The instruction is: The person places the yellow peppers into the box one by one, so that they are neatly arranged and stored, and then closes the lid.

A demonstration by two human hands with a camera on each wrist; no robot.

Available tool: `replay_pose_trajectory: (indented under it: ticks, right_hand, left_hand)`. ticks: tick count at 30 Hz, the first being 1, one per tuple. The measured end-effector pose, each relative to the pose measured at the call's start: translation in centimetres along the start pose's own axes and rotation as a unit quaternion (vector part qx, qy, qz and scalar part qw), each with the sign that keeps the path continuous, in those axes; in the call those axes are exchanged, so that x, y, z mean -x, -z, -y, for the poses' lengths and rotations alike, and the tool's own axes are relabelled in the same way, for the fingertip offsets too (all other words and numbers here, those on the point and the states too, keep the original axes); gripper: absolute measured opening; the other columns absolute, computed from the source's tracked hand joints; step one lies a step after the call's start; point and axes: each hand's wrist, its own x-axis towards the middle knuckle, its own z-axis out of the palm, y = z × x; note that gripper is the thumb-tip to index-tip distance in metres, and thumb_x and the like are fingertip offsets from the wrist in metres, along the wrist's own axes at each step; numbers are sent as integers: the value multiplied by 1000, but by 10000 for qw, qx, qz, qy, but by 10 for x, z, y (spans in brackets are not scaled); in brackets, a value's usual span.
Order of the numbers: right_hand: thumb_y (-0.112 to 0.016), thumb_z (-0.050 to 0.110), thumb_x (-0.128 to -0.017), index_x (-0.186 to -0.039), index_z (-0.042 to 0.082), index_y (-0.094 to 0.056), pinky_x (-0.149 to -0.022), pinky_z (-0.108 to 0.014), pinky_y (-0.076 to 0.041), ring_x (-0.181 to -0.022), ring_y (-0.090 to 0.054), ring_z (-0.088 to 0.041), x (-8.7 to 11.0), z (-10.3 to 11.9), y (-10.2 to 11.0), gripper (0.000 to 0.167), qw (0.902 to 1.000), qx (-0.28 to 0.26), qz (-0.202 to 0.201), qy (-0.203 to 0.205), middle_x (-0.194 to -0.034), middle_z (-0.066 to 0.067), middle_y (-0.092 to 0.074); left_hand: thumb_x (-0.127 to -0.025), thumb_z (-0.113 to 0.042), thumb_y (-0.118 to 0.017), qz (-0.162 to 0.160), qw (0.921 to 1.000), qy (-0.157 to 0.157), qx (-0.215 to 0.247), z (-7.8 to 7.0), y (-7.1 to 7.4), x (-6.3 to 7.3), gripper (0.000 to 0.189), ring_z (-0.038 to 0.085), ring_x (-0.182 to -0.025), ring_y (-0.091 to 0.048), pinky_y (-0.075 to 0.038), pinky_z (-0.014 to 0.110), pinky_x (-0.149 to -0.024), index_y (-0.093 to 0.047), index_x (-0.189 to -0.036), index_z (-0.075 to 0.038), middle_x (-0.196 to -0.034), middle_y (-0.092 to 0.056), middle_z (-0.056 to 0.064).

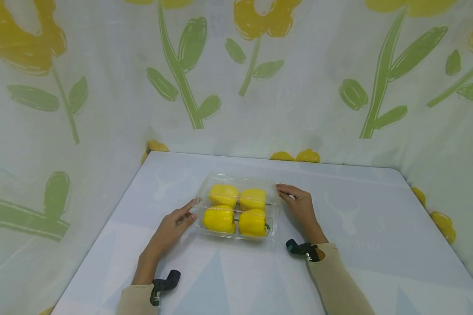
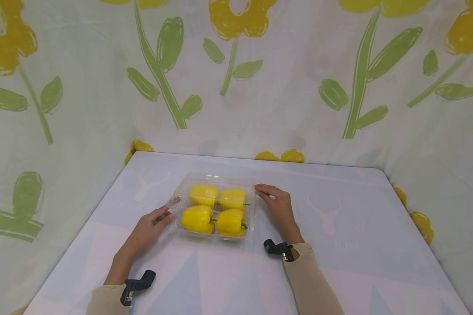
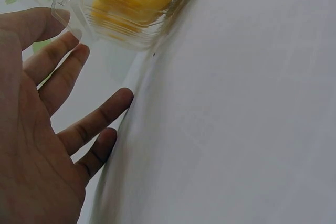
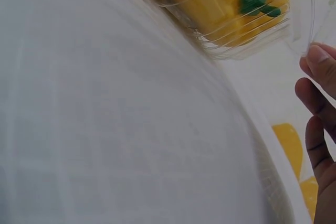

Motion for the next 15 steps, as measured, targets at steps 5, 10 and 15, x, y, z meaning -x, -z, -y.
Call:
replay_pose_trajectory:
  ticks: [5, 10, 15]
  right_hand:
    - [-73, 13, -91, -110, 12, -79, -93, -16, -46, -112, -65, -20, 1, 0, -1, 20, 9999, 82, 56, -77, -117, -1, -72]
    - [-73, 13, -91, -111, 13, -79, -97, -20, -46, -114, -65, -18, 1, 0, -1, 21, 9997, 189, 130, -9, -117, 1, -72]
    - [-73, 13, -92, -112, 14, -78, -98, -25, -47, -115, -64, -17, 2, -1, 3, 21, 9987, 448, 189, 176, -118, 4, -72]
  left_hand:
    - [-100, -44, -58, 8, 10000, 61, -43, 1, 0, 1, 54, 26, -105, -56, -45, 56, -94, -46, -151, -32, -114, -67, 5]
    - [-100, -48, -57, 24, 9998, 162, -129, 2, -1, 1, 55, 25, -104, -55, -46, 54, -92, -45, -152, -33, -113, -66, 4]
    - [-101, -46, -56, -10, 9999, 49, -148, 1, -2, 0, 52, 26, -107, -57, -46, 57, -92, -45, -151, -39, -112, -66, 3]
